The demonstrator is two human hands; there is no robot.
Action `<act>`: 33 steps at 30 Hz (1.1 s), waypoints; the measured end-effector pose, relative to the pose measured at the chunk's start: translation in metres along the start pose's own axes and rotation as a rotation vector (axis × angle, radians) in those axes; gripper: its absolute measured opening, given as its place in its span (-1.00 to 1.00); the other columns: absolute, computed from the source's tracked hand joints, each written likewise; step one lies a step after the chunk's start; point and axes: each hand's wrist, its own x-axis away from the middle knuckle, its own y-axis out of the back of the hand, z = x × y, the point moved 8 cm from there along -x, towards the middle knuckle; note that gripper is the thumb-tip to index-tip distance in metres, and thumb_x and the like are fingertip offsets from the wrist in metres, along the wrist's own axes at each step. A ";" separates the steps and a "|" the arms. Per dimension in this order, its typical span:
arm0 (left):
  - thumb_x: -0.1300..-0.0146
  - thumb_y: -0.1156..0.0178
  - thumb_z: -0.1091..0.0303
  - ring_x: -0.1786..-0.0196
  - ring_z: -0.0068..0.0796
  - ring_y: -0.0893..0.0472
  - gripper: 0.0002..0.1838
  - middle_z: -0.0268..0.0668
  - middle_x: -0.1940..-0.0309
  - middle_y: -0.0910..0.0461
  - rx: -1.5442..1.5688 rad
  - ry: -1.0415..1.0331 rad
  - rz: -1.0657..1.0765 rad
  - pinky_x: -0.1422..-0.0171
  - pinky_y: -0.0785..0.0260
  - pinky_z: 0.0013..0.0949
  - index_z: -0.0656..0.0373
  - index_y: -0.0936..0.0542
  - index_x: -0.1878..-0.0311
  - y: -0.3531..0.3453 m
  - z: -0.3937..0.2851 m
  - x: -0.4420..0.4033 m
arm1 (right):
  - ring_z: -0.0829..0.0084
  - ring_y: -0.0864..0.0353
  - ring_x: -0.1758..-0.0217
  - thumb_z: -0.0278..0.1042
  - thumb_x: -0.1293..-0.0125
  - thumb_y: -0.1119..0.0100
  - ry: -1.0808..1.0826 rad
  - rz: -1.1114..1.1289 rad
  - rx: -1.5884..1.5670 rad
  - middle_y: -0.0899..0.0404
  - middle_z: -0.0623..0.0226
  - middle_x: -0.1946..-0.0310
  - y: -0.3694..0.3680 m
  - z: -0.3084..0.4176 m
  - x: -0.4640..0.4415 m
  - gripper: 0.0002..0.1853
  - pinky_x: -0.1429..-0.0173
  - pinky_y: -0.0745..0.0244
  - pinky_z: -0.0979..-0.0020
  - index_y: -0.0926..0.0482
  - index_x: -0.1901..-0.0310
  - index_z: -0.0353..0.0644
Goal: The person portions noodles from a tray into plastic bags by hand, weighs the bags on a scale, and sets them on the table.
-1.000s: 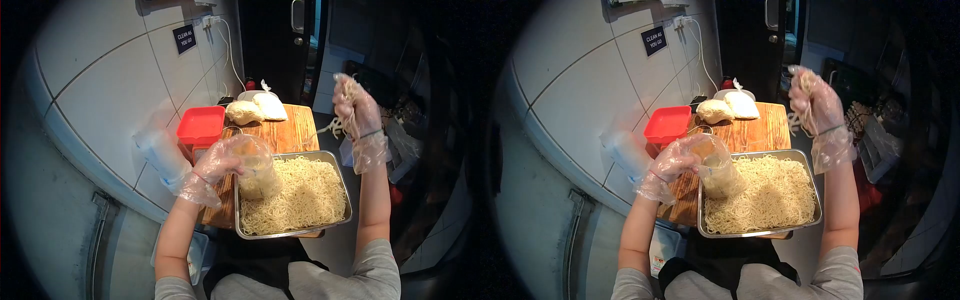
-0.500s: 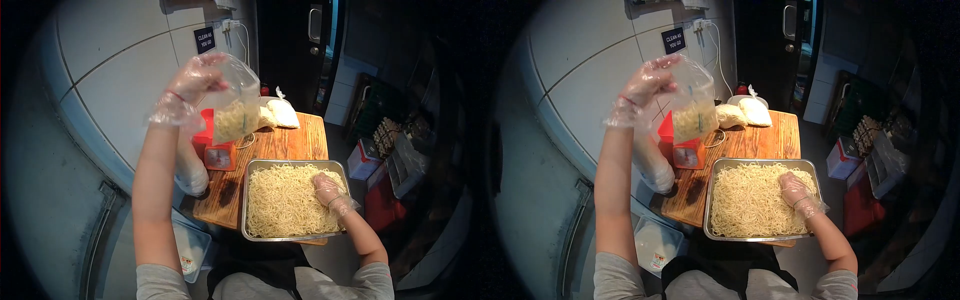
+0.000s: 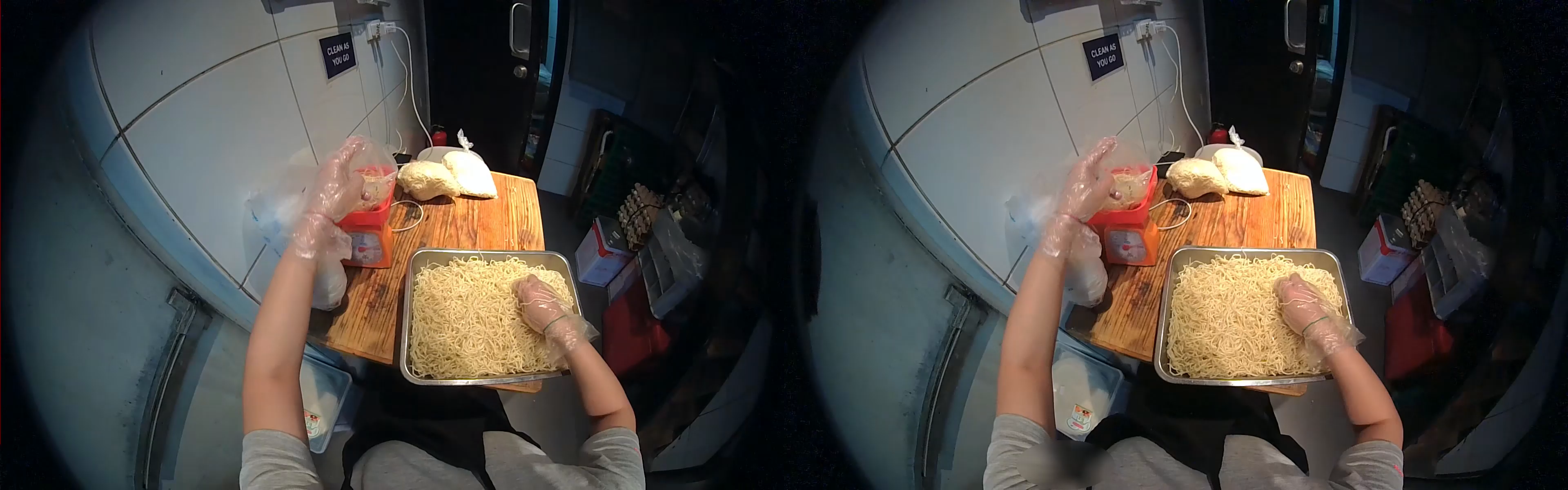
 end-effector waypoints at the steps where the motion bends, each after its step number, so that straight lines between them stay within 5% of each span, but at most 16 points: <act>1: -0.18 -0.03 0.61 0.14 -0.46 -0.67 -0.33 -0.09 -0.39 -0.36 -0.063 -0.040 -0.005 0.20 -0.59 -0.37 0.34 -0.31 -0.44 0.001 0.006 0.005 | -0.10 -0.59 0.00 -0.60 -0.15 -0.11 0.002 0.043 -0.017 -0.54 -0.12 0.12 0.011 0.010 0.003 -0.77 -0.12 -0.52 0.07 -0.56 0.12 -0.28; 3: -0.25 -0.06 0.56 0.04 -0.47 -0.64 -0.37 -0.10 -0.44 -0.29 -0.148 -0.091 0.001 0.17 -0.58 -0.37 0.32 -0.32 -0.44 0.002 0.018 0.021 | -0.10 -0.59 -0.02 -0.59 -0.18 -0.10 0.005 0.134 -0.055 -0.55 -0.13 0.12 0.030 0.029 0.007 -0.78 -0.14 -0.51 0.07 -0.58 0.12 -0.30; 8: -0.37 -0.16 0.43 -0.14 -0.42 -0.56 -0.47 -0.10 -0.50 -0.18 -0.103 -0.090 0.018 -0.06 -0.53 -0.38 0.26 -0.40 -0.39 -0.012 -0.029 0.118 | -0.05 -0.60 -0.04 -0.21 -0.28 -0.26 0.019 -0.108 -0.126 -0.62 -0.04 0.08 0.066 0.025 0.016 -0.65 -0.16 -0.50 0.14 -0.61 -0.01 -0.24; 11: -0.33 -0.23 0.41 -0.28 -0.35 -0.48 -0.52 -0.08 -0.47 -0.23 -0.039 -0.112 0.037 -0.17 -0.48 -0.36 0.25 -0.49 -0.32 -0.047 -0.012 0.177 | -0.06 -0.50 -0.24 -0.08 -0.34 -0.21 -0.021 0.183 -0.045 -0.54 -0.06 -0.15 0.025 0.020 0.012 -0.48 -0.30 -0.42 0.12 -0.49 -0.27 -0.12; 15: -0.34 -0.20 0.43 -0.35 -0.29 -0.43 -0.61 -0.04 -0.39 -0.34 -0.066 -0.060 0.097 -0.27 -0.42 -0.31 0.29 -0.54 -0.22 -0.099 0.034 0.218 | -0.17 0.12 -0.62 0.16 -0.42 -0.02 -0.201 0.284 0.071 -0.03 0.08 -0.57 -0.011 0.021 0.028 -0.22 -0.57 0.05 -0.21 -0.04 -0.57 0.11; 19: -0.32 -0.18 0.49 -0.28 -0.11 -0.51 -0.73 0.01 -0.23 -0.49 0.227 0.014 -0.157 -0.34 -0.36 -0.24 0.30 -0.62 -0.06 -0.104 0.090 0.232 | -0.23 0.12 -0.61 0.17 -0.43 0.02 -0.110 0.230 0.019 0.04 0.07 -0.59 -0.029 0.006 0.027 -0.21 -0.53 0.04 -0.31 0.04 -0.58 0.10; 25: -0.34 -0.14 0.55 -0.12 -0.24 -0.59 -0.81 -0.06 -0.05 -0.57 0.300 -0.007 -0.179 -0.22 -0.44 -0.29 0.34 -0.62 0.02 -0.110 0.123 0.237 | 0.06 -0.30 -0.49 0.10 -0.39 -0.14 -0.069 0.408 -0.186 -0.34 -0.03 -0.40 0.020 0.021 0.013 -0.30 -0.54 -0.16 0.12 -0.34 -0.41 -0.19; 26: -0.35 -0.12 0.57 -0.04 -0.29 -0.61 -0.82 -0.11 0.00 -0.58 0.246 -0.108 -0.199 -0.16 -0.46 -0.32 0.33 -0.62 0.03 -0.107 0.119 0.235 | 0.09 -0.44 -0.39 0.07 -0.32 -0.28 -0.083 0.364 -0.075 -0.41 -0.01 -0.35 0.043 0.026 0.007 -0.35 -0.45 -0.32 0.18 -0.46 -0.35 -0.10; 29: -0.34 -0.11 0.59 0.01 -0.37 -0.62 -0.84 -0.16 0.04 -0.60 0.318 -0.086 -0.201 -0.08 -0.49 -0.37 0.32 -0.61 0.06 -0.109 0.117 0.236 | 0.09 -0.41 -0.42 0.10 -0.34 -0.26 -0.043 0.192 0.108 -0.42 0.03 -0.35 0.107 0.064 -0.021 -0.38 -0.47 -0.32 0.16 -0.46 -0.36 0.07; 33: -0.29 -0.17 0.59 0.03 -0.19 -0.65 -0.83 -0.11 0.06 -0.61 0.224 -0.150 -0.208 -0.10 -0.51 -0.28 0.26 -0.61 0.07 -0.109 0.116 0.239 | 0.06 -0.30 -0.49 0.13 -0.40 -0.16 0.201 -0.047 -0.018 -0.22 0.09 -0.47 0.153 0.167 -0.081 -0.48 -0.56 -0.22 0.12 -0.48 -0.35 0.24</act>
